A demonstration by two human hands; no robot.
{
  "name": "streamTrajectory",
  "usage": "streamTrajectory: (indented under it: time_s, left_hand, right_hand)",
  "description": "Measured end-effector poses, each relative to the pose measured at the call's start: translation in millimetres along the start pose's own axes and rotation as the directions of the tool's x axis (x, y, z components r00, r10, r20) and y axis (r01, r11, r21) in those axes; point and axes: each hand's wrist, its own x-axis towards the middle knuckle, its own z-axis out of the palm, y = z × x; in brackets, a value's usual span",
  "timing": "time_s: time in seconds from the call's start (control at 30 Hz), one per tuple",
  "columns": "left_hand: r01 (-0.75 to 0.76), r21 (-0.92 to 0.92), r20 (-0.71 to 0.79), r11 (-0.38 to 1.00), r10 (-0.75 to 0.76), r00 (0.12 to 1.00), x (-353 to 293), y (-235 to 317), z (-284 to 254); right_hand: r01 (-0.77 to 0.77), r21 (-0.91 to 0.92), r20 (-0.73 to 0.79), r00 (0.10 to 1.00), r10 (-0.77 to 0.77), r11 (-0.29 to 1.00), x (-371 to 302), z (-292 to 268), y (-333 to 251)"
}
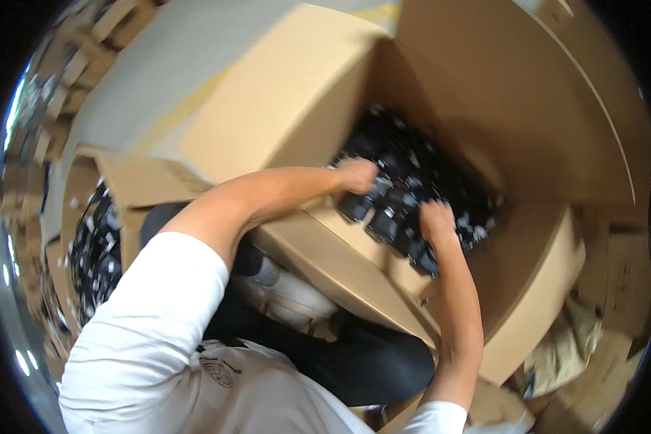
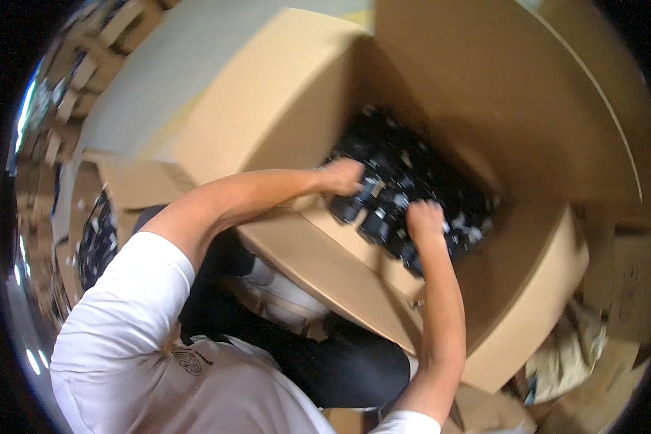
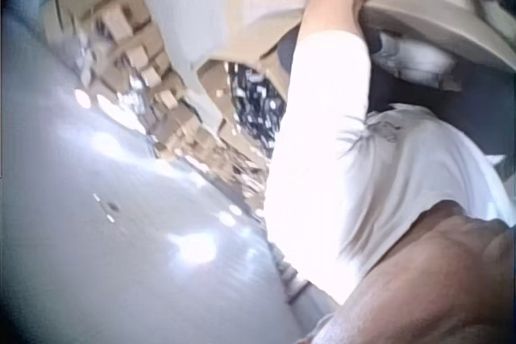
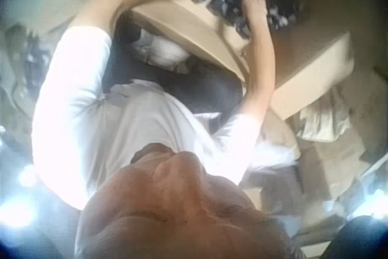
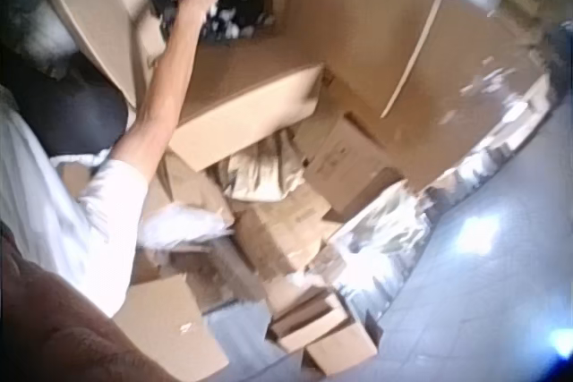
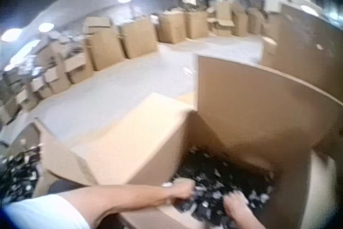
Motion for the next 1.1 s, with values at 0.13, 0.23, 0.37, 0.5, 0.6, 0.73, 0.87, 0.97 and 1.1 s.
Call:
streamTrajectory:
  time_s: [0.13,0.23,0.37,0.5,0.6,0.73,0.87,0.97,1.1]
  left_hand:
    - [-0.568,-0.201,-0.109,0.798,0.559,0.822,-79.3,67.7,-131.3]
    - [-0.649,-0.31,-0.3,0.695,0.577,0.76,-228.3,59.8,-233.6]
    - [-0.216,-0.298,-0.522,0.93,0.031,0.852,-452.6,-39.1,-281.1]
    - [0.383,-0.398,-0.556,0.834,-0.551,0.622,-631.6,-140.5,-215.5]
    - [0.545,-0.444,-0.512,0.711,-0.7,0.497,-705.0,-162.8,-127.9]
    - [0.879,-0.168,-0.3,0.447,-0.872,0.387,-712.1,-154.3,-56.5]
    - [0.775,-0.301,-0.438,0.556,-0.802,0.406,-703.9,-155.2,-20.8]
    - [0.58,-0.458,-0.596,0.673,-0.717,0.362,-702.5,-156.8,-23.6]
    - [-0.018,-0.895,-0.439,0.445,-0.874,0.207,-718.7,-129.2,-65.4]
  right_hand:
    - [-0.048,0.128,0.073,0.997,0.039,0.991,-23.8,-31.3,3.7]
    - [-0.002,0.327,0.048,0.999,-0.015,0.945,-40.4,-70.1,0.7]
    - [0.097,0.55,-0.033,0.995,-0.094,0.829,-42.9,-95.7,-24.1]
    - [-0.013,0.598,0.174,0.978,-0.114,0.802,-44.2,-105.0,-33.4]
    - [0.064,0.556,0.047,0.993,-0.108,0.828,-38.9,-115.2,-49.8]
    - [0.154,0.482,0.146,0.956,-0.253,0.862,-13.3,-182.2,-104.4]
    - [0.276,0.586,-0.028,0.947,-0.321,0.762,-20.0,-216.3,-173.0]
    - [0.356,0.567,-0.052,0.915,-0.399,0.743,-34.1,-238.7,-220.2]
    - [0.459,0.492,-0.161,0.883,-0.441,0.739,-72.1,-276.8,-265.9]
